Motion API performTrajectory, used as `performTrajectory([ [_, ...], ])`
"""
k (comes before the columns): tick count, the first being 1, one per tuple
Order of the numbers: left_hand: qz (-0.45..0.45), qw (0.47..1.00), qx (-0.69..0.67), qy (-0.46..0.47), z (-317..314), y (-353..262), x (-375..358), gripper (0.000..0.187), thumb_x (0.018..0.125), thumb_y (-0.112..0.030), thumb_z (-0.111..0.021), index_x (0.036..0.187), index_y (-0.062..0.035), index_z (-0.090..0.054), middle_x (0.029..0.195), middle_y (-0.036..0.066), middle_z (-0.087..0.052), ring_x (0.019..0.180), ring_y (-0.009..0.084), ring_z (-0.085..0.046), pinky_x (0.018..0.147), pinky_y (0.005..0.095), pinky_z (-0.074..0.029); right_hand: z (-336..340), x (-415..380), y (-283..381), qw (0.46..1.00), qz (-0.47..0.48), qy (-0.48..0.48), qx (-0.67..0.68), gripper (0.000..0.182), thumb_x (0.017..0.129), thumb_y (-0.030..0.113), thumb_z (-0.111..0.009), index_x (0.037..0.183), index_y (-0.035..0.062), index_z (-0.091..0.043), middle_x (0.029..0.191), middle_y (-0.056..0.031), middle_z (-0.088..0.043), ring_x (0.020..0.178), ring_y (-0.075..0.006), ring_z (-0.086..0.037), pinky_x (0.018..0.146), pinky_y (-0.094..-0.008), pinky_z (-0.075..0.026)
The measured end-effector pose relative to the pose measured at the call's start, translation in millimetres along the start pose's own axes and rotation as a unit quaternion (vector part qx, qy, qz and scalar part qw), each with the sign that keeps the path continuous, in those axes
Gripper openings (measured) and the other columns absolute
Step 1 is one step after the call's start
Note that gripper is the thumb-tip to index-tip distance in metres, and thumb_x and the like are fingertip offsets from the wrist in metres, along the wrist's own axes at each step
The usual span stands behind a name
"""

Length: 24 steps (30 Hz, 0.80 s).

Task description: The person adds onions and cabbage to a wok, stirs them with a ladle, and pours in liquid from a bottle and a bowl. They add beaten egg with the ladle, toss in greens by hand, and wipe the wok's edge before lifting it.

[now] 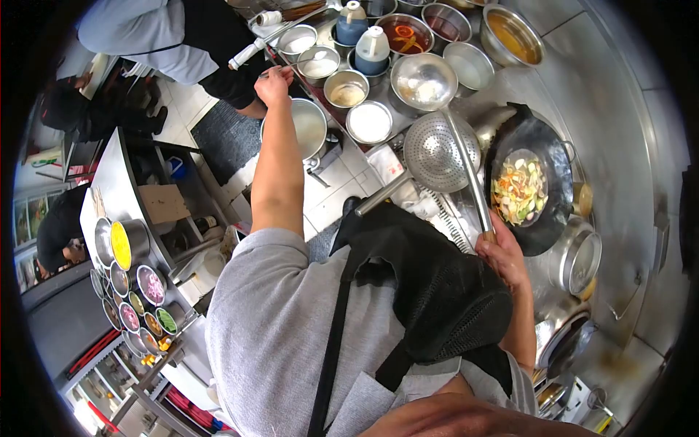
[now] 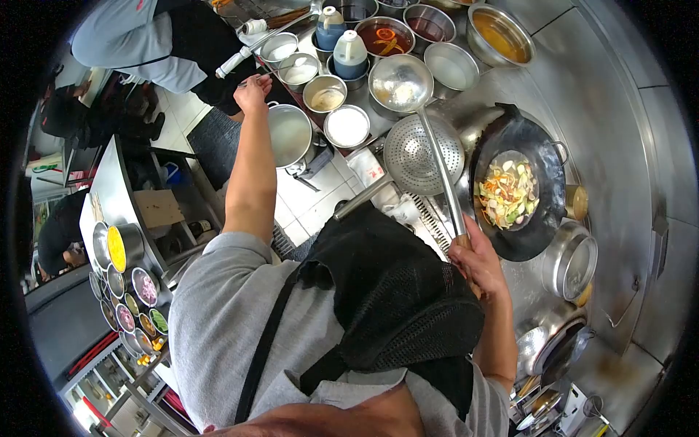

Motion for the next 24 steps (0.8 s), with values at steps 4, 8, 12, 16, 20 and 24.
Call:
performTrajectory([
  [4,0.029,1.000,0.000,-0.001,18,9,3,0.018,0.090,-0.009,-0.048,0.096,0.0058,-0.058,0.084,0.018,-0.068,0.068,0.0231,-0.067,0.057,0.0293,-0.054,-3,4,4,1.000,0.001,0.014,-0.011,0.073,0.082,0.011,-0.060,0.146,0.0060,-0.025,0.067,0.0013,-0.046,0.053,-0.0064,-0.043,0.043,-0.0186,-0.033],
  [8,0.011,0.999,-0.041,0.034,11,-17,-11,0.019,0.091,-0.011,-0.051,0.094,0.0057,-0.060,0.080,0.015,-0.068,0.066,0.0204,-0.067,0.056,0.0282,-0.054,-6,5,7,1.000,-0.003,0.016,-0.016,0.072,0.082,0.011,-0.059,0.146,0.0064,-0.026,0.068,0.0013,-0.047,0.054,-0.0065,-0.044,0.043,-0.0184,-0.033],
  [12,-0.003,0.993,-0.052,0.109,-9,-52,-43,0.022,0.093,-0.016,-0.052,0.099,0.0041,-0.059,0.086,0.016,-0.068,0.074,0.0226,-0.068,0.065,0.0310,-0.055,-10,9,12,1.000,-0.002,0.023,-0.015,0.071,0.082,0.011,-0.059,0.145,0.0062,-0.027,0.069,0.0011,-0.048,0.055,-0.0062,-0.044,0.044,-0.0179,-0.032],
  [16,-0.022,0.975,-0.054,0.216,-46,-82,-97,0.023,0.095,-0.014,-0.050,0.095,0.0053,-0.062,0.082,0.015,-0.069,0.068,0.0209,-0.067,0.062,0.0279,-0.054,-14,12,16,0.998,-0.019,0.049,-0.035,0.069,0.082,0.009,-0.058,0.144,0.0059,-0.029,0.070,0.0011,-0.048,0.057,-0.0058,-0.044,0.044,-0.0180,-0.033],
  [20,-0.271,0.916,0.285,0.078,-42,-100,-95,0.023,0.088,-0.019,-0.053,0.086,-0.0014,-0.068,0.068,0.009,-0.069,0.065,0.0209,-0.069,0.063,0.0337,-0.053,-14,10,11,0.998,-0.029,0.049,-0.025,0.068,0.082,0.008,-0.057,0.144,0.0053,-0.029,0.070,0.0003,-0.050,0.056,-0.0058,-0.045,0.043,-0.0182,-0.034],
  [24,-0.276,0.891,0.359,0.017,-25,-103,-40,0.030,0.086,-0.024,-0.051,0.084,-0.0012,-0.071,0.070,0.009,-0.070,0.068,0.0198,-0.070,0.068,0.0325,-0.054,-5,7,2,0.999,-0.020,0.026,-0.006,0.070,0.082,0.008,-0.057,0.145,0.0054,-0.027,0.070,-0.0002,-0.050,0.056,-0.0060,-0.045,0.042,-0.0180,-0.033],
])
Point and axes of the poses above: each hand's wrist, its own x-axis towards the middle knuckle, its own z-axis out of the back of the hand, y = z × x, the point moved 7 cm from there along x, towards the middle knuckle
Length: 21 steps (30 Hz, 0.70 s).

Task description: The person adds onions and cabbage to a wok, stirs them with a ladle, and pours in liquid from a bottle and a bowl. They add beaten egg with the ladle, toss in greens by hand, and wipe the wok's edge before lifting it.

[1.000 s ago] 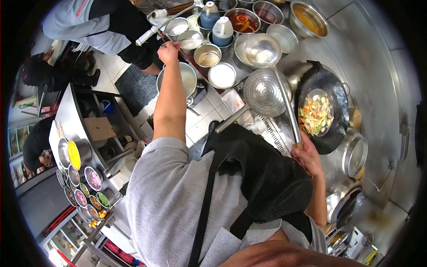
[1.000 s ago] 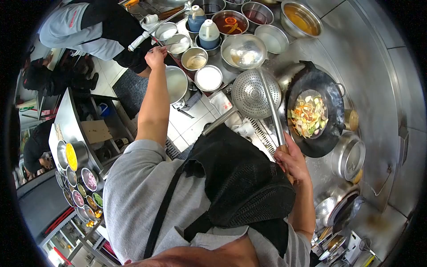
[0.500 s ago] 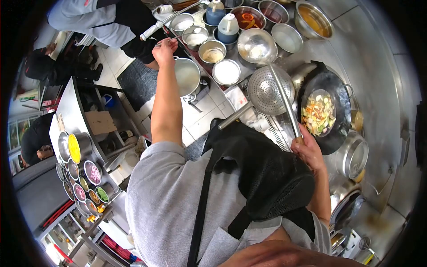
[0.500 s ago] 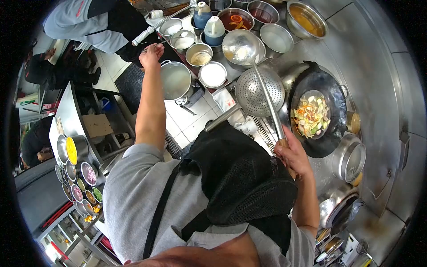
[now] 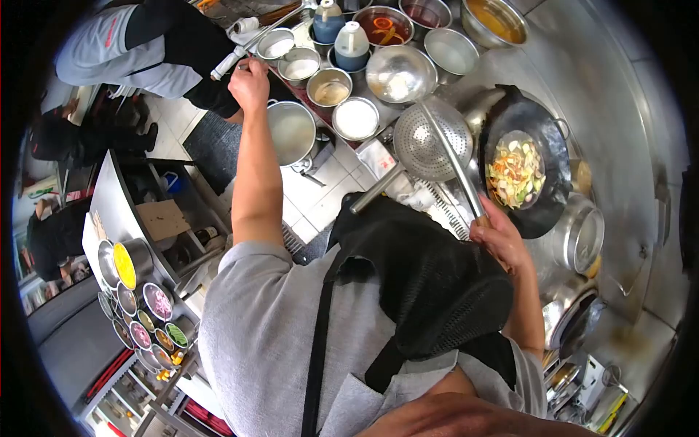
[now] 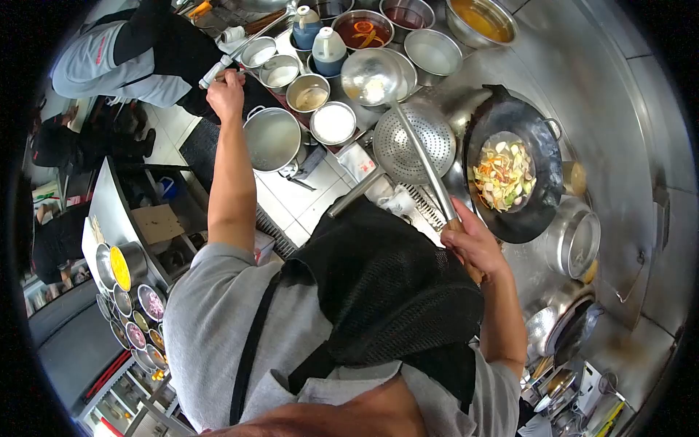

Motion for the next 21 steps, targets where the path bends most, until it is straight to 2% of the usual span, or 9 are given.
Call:
performTrajectory([
  [1,-0.002,1.000,0.027,-0.005,1,6,11,0.032,0.085,-0.026,-0.051,0.083,-0.0017,-0.071,0.070,0.009,-0.070,0.069,0.0206,-0.070,0.070,0.0335,-0.054,1,-1,-4,1.000,0.000,0.005,-0.001,0.070,0.082,0.008,-0.057,0.145,0.0054,-0.027,0.070,-0.0002,-0.050,0.056,-0.0060,-0.045,0.042,-0.0180,-0.033],
  [3,0.056,0.993,0.105,-0.020,-6,34,38,0.033,0.083,-0.028,-0.052,0.082,-0.0028,-0.072,0.069,0.007,-0.070,0.070,0.0220,-0.070,0.072,0.0344,-0.054,6,-1,-8,1.000,0.005,-0.023,0.005,0.072,0.083,0.009,-0.057,0.147,0.0053,-0.023,0.070,-0.0006,-0.050,0.055,-0.0064,-0.044,0.042,-0.0179,-0.033],
  [4,0.067,0.996,0.039,-0.050,-12,47,49,0.032,0.081,-0.029,-0.052,0.077,-0.0038,-0.071,0.068,0.016,-0.067,0.072,0.0354,-0.067,0.074,0.0436,-0.052,4,-1,-6,1.000,0.011,-0.015,-0.001,0.075,0.083,0.010,-0.058,0.147,0.0049,-0.021,0.070,-0.0008,-0.050,0.056,-0.0066,-0.045,0.042,-0.0177,-0.034],
  [5,0.049,0.993,0.065,-0.086,-25,74,68,0.030,0.080,-0.028,-0.053,0.079,-0.0039,-0.071,0.075,0.018,-0.068,0.077,0.0385,-0.066,0.077,0.0450,-0.052,2,-1,-7,1.000,0.013,-0.008,-0.003,0.075,0.083,0.010,-0.058,0.147,0.0049,-0.021,0.070,-0.0008,-0.050,0.056,-0.0066,-0.045,0.042,-0.0177,-0.034],
  [7,0.091,0.992,0.056,-0.061,-35,79,79,0.029,0.079,-0.027,-0.054,0.084,-0.0031,-0.070,0.083,0.021,-0.068,0.082,0.0411,-0.065,0.078,0.0466,-0.051,2,-3,-6,0.999,0.018,-0.031,0.012,0.075,0.082,0.012,-0.058,0.147,0.0050,-0.022,0.070,-0.0006,-0.050,0.057,-0.0067,-0.045,0.044,-0.0176,-0.035],
  [11,0.151,0.985,0.080,-0.037,-53,87,87,0.028,0.080,-0.023,-0.055,0.087,-0.0003,-0.069,0.089,0.024,-0.067,0.088,0.0402,-0.065,0.082,0.0465,-0.050,3,-4,-11,0.998,0.005,-0.065,0.006,0.077,0.080,0.013,-0.058,0.147,0.0056,-0.022,0.070,-0.0005,-0.050,0.058,-0.0067,-0.045,0.046,-0.0179,-0.037],
  [15,0.214,0.974,0.062,-0.026,-93,151,105,0.029,0.079,-0.023,-0.056,0.087,0.0014,-0.069,0.092,0.025,-0.067,0.091,0.0397,-0.064,0.084,0.0452,-0.050,-6,-7,-2,0.996,-0.020,-0.091,0.008,0.078,0.078,0.011,-0.059,0.147,0.0060,-0.023,0.071,-0.0007,-0.051,0.058,-0.0068,-0.046,0.046,-0.0177,-0.037],
  [17,0.241,0.970,-0.010,-0.028,-119,191,113,0.031,0.078,-0.025,-0.058,0.086,0.0020,-0.069,0.094,0.025,-0.067,0.093,0.0396,-0.064,0.085,0.0437,-0.050,-7,-7,-5,0.995,-0.017,-0.096,0.023,0.077,0.078,0.010,-0.058,0.146,0.0061,-0.024,0.071,-0.0007,-0.051,0.058,-0.0068,-0.047,0.046,-0.0176,-0.037],
  [21,0.271,0.962,-0.031,-0.028,-129,204,110,0.033,0.074,-0.029,-0.064,0.087,0.0016,-0.070,0.093,0.024,-0.067,0.094,0.0394,-0.064,0.087,0.0415,-0.049,-9,-6,-10,0.994,-0.010,-0.101,0.043,0.075,0.078,0.007,-0.057,0.146,0.0064,-0.025,0.071,-0.0008,-0.052,0.057,-0.0065,-0.047,0.046,-0.0175,-0.037],
])
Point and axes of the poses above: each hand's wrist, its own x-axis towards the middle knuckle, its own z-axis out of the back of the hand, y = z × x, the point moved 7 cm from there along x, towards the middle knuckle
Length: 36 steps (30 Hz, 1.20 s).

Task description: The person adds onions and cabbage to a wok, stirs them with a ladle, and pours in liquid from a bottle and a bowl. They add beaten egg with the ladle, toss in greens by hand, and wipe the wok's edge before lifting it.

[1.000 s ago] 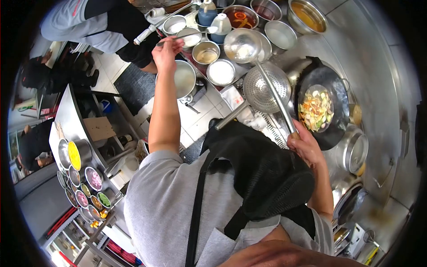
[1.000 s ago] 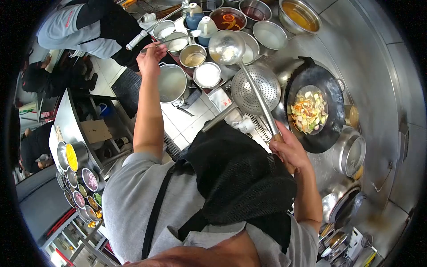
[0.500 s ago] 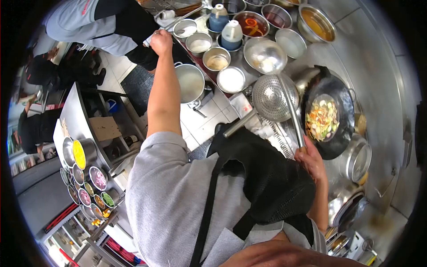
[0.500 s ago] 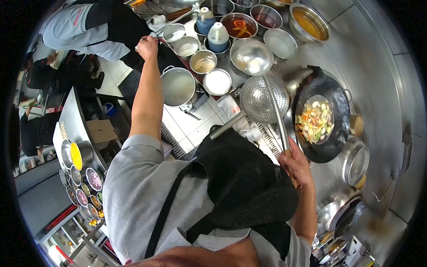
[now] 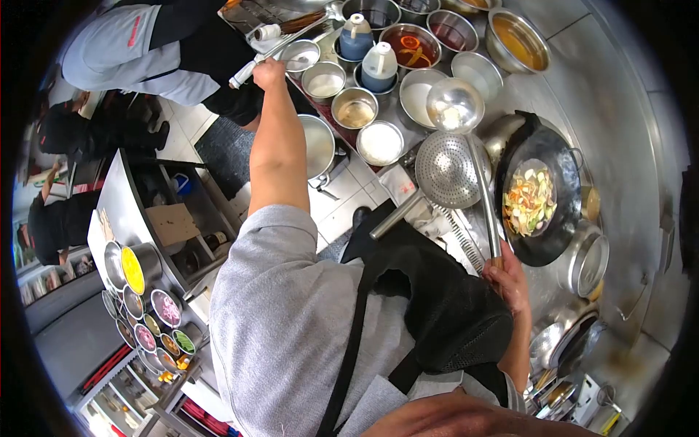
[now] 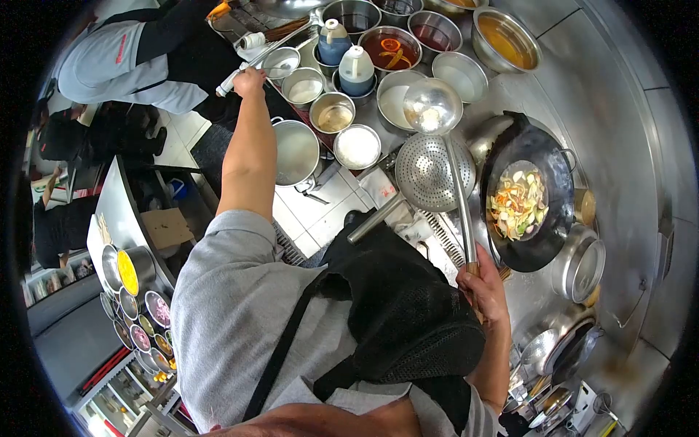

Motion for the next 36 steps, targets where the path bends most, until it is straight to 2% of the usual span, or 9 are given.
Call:
performTrajectory([
  [2,0.016,0.999,-0.032,0.000,9,-9,-17,0.029,0.076,-0.023,-0.064,0.084,0.0046,-0.069,0.086,0.022,-0.068,0.081,0.0352,-0.068,0.076,0.0400,-0.055,-2,-1,1,1.000,-0.003,-0.006,-0.003,0.074,0.078,0.006,-0.057,0.146,0.0065,-0.025,0.071,-0.0007,-0.051,0.056,-0.0063,-0.046,0.045,-0.0177,-0.037],
  [5,0.099,0.971,-0.218,0.007,29,-30,-59,0.022,0.085,-0.011,-0.056,0.079,0.0085,-0.065,0.071,0.015,-0.067,0.056,0.0204,-0.066,0.049,0.0295,-0.056,-4,-1,4,1.000,-0.009,-0.008,-0.010,0.074,0.079,0.006,-0.056,0.146,0.0064,-0.025,0.070,-0.0003,-0.051,0.055,-0.0062,-0.046,0.044,-0.0178,-0.037],
  [12,0.081,0.959,-0.268,0.041,45,-28,-67,0.025,0.089,-0.012,-0.049,0.083,0.0076,-0.063,0.071,0.015,-0.067,0.059,0.0226,-0.067,0.047,0.0291,-0.054,-6,-1,10,1.000,-0.008,-0.012,-0.018,0.074,0.079,0.008,-0.058,0.146,0.0047,-0.025,0.069,0.0001,-0.050,0.054,-0.0064,-0.045,0.043,-0.0179,-0.037],
  [16,0.069,0.947,-0.305,0.076,78,-50,-87,0.020,0.091,-0.012,-0.048,0.096,0.0040,-0.059,0.084,0.016,-0.069,0.068,0.0214,-0.068,0.054,0.0257,-0.050,-3,2,9,0.999,-0.002,-0.017,-0.026,0.075,0.079,0.010,-0.059,0.146,0.0048,-0.024,0.069,0.0000,-0.050,0.054,-0.0065,-0.045,0.043,-0.0180,-0.037],
  [24,-0.013,0.943,-0.300,0.145,141,-89,-151,0.023,0.091,-0.015,-0.049,0.096,0.0047,-0.061,0.084,0.015,-0.069,0.071,0.0211,-0.067,0.061,0.0267,-0.051,-13,13,13,0.996,0.005,0.090,-0.013,0.075,0.080,0.013,-0.062,0.145,0.0042,-0.026,0.067,0.0004,-0.048,0.055,-0.0055,-0.044,0.040,-0.0177,-0.033],
  [31,-0.029,0.905,-0.310,0.290,130,-119,-239,0.020,0.092,-0.012,-0.050,0.095,0.0045,-0.062,0.081,0.016,-0.068,0.068,0.0194,-0.066,0.060,0.0259,-0.052,-16,18,14,0.994,-0.015,0.105,-0.031,0.076,0.080,0.015,-0.062,0.145,0.0041,-0.026,0.073,-0.0002,-0.051,0.057,-0.0052,-0.046,0.041,-0.0170,-0.034],
  [32,-0.043,0.899,-0.299,0.317,123,-125,-248,0.025,0.094,-0.016,-0.049,0.098,0.0044,-0.063,0.081,0.015,-0.068,0.071,0.0199,-0.067,0.065,0.0283,-0.053,-19,18,15,0.992,-0.019,0.120,-0.032,0.076,0.080,0.015,-0.063,0.145,0.0041,-0.026,0.073,-0.0001,-0.051,0.057,-0.0051,-0.046,0.041,-0.0170,-0.034],
  [34,-0.205,0.951,-0.081,0.217,127,-144,-253,0.025,0.089,-0.019,-0.052,0.088,0.0010,-0.068,0.071,0.009,-0.070,0.067,0.0176,-0.068,0.064,0.0310,-0.053,-19,19,15,0.992,-0.024,0.117,-0.051,0.076,0.080,0.016,-0.063,0.145,0.0042,-0.026,0.072,0.0003,-0.050,0.056,-0.0050,-0.045,0.041,-0.0169,-0.034],
  [36,-0.227,0.958,-0.034,0.173,125,-141,-237,0.026,0.089,-0.018,-0.052,0.087,0.0016,-0.068,0.070,0.010,-0.070,0.066,0.0167,-0.068,0.063,0.0297,-0.053,-18,18,14,0.993,-0.018,0.110,-0.034,0.076,0.080,0.015,-0.063,0.146,0.0045,-0.025,0.071,0.0003,-0.050,0.054,-0.0051,-0.044,0.041,-0.0171,-0.034],
])
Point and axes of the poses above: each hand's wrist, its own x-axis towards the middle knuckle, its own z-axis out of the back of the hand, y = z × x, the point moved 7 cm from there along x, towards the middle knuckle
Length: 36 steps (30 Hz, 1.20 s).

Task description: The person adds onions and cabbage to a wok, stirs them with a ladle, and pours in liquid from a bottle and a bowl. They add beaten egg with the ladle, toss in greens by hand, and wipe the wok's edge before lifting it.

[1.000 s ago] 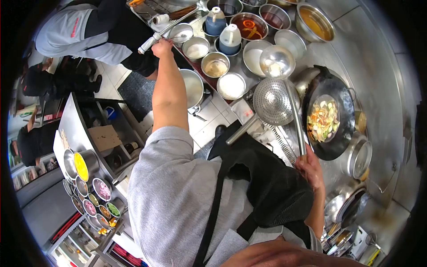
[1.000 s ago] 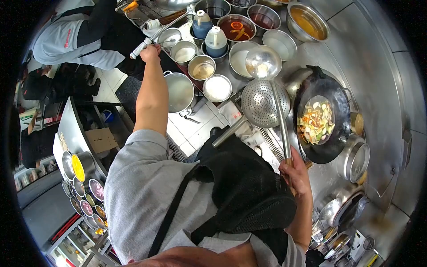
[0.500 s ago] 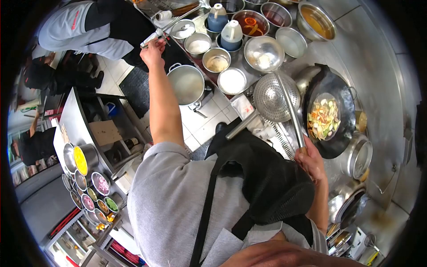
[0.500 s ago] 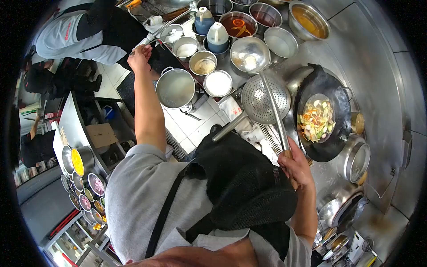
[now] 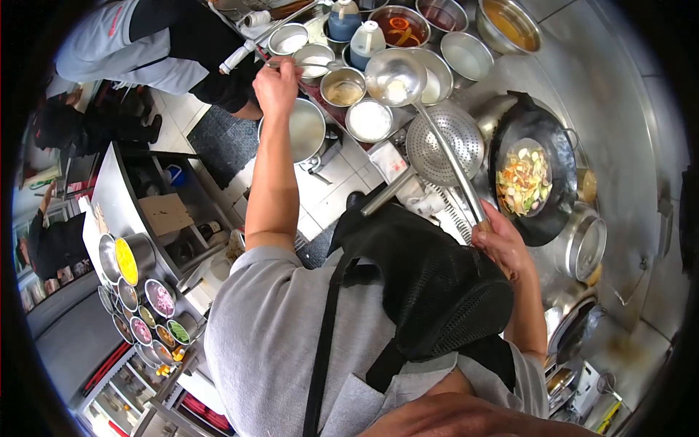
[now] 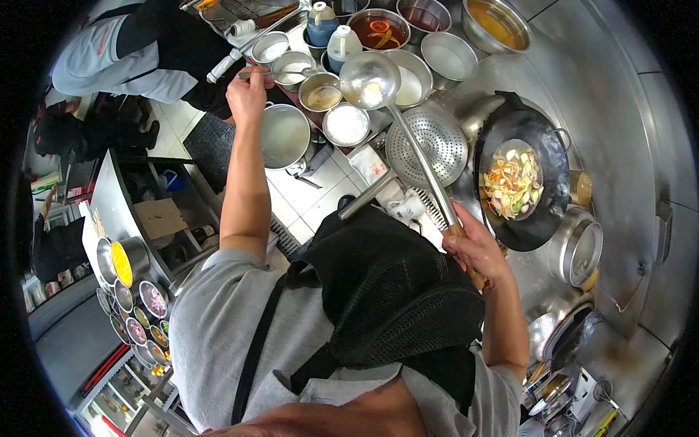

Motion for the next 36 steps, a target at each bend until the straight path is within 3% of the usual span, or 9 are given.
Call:
performTrajectory([
  [5,0.023,0.980,0.160,-0.115,6,59,47,0.031,0.085,-0.027,-0.052,0.078,-0.0034,-0.071,0.069,0.008,-0.070,0.071,0.0242,-0.069,0.071,0.0357,-0.053,3,-15,-2,0.999,0.017,-0.029,0.002,0.077,0.080,0.016,-0.062,0.146,0.0043,-0.024,0.071,-0.0001,-0.050,0.054,-0.0053,-0.044,0.041,-0.0169,-0.034],
  [7,0.058,0.976,0.176,-0.117,-9,101,68,0.030,0.083,-0.029,-0.053,0.082,-0.0049,-0.071,0.077,0.016,-0.068,0.080,0.0341,-0.067,0.076,0.0425,-0.052,7,-21,-2,0.999,0.030,-0.044,-0.006,0.078,0.080,0.018,-0.062,0.146,0.0030,-0.024,0.071,-0.0004,-0.051,0.054,-0.0054,-0.044,0.041,-0.0171,-0.033],
  [9,0.075,0.975,0.181,-0.110,-19,91,68,0.031,0.082,-0.031,-0.053,0.087,-0.0055,-0.071,0.086,0.024,-0.066,0.087,0.0423,-0.064,0.081,0.0474,-0.050,9,-24,-5,0.998,0.030,-0.057,-0.001,0.078,0.080,0.018,-0.062,0.146,0.0025,-0.024,0.071,-0.0005,-0.051,0.054,-0.0055,-0.044,0.042,-0.0173,-0.033],
  [18,0.121,0.981,0.119,-0.090,-53,138,74,0.032,0.077,-0.031,-0.058,0.076,-0.0026,-0.072,0.079,0.022,-0.067,0.083,0.0390,-0.066,0.080,0.0459,-0.050,14,-32,-14,0.994,0.048,-0.099,0.012,0.078,0.079,0.015,-0.060,0.146,0.0019,-0.023,0.071,-0.0008,-0.052,0.056,-0.0057,-0.046,0.043,-0.0172,-0.034],
  [27,0.131,0.986,0.013,-0.106,-44,147,57,0.032,0.082,-0.025,-0.052,0.077,0.0000,-0.072,0.065,0.008,-0.069,0.070,0.0223,-0.069,0.071,0.0349,-0.053,11,-23,-6,0.996,0.043,-0.075,0.020,0.077,0.081,0.013,-0.060,0.146,0.0026,-0.021,0.071,-0.0005,-0.051,0.056,-0.0061,-0.046,0.042,-0.0170,-0.035],
  [29,0.159,0.970,-0.149,-0.108,-47,169,59,0.028,0.085,-0.016,-0.051,0.078,0.0045,-0.068,0.068,0.011,-0.069,0.066,0.0214,-0.069,0.065,0.0316,-0.055,10,-21,-2,0.996,0.047,-0.071,0.022,0.076,0.081,0.014,-0.061,0.146,0.0027,-0.022,0.070,-0.0003,-0.051,0.054,-0.0062,-0.045,0.042,-0.0172,-0.034],
  [30,0.159,0.970,-0.149,-0.108,-42,156,55,0.028,0.085,-0.016,-0.051,0.078,0.0045,-0.068,0.068,0.011,-0.069,0.066,0.0214,-0.069,0.065,0.0316,-0.055,7,-19,0,0.997,0.053,-0.054,0.022,0.076,0.082,0.015,-0.061,0.146,0.0027,-0.022,0.070,-0.0003,-0.050,0.053,-0.0062,-0.045,0.041,-0.0174,-0.034],
  [32,0.195,0.933,-0.286,-0.095,-31,131,41,0.021,0.088,-0.009,-0.048,0.089,0.0066,-0.063,0.077,0.017,-0.068,0.062,0.0207,-0.066,0.050,0.0253,-0.050,5,-17,4,0.997,0.059,-0.037,0.024,0.075,0.082,0.016,-0.062,0.145,0.0027,-0.023,0.069,-0.0004,-0.050,0.052,-0.0061,-0.044,0.041,-0.0176,-0.034],
  [36,0.167,0.927,-0.331,-0.063,-8,102,36,0.020,0.089,-0.010,-0.050,0.091,0.0063,-0.061,0.078,0.016,-0.068,0.063,0.0194,-0.065,0.051,0.0237,-0.048,4,-14,0,0.998,0.049,-0.027,0.003,0.076,0.082,0.017,-0.062,0.145,0.0026,-0.023,0.069,-0.0003,-0.049,0.051,-0.0061,-0.043,0.040,-0.0180,-0.033],
])
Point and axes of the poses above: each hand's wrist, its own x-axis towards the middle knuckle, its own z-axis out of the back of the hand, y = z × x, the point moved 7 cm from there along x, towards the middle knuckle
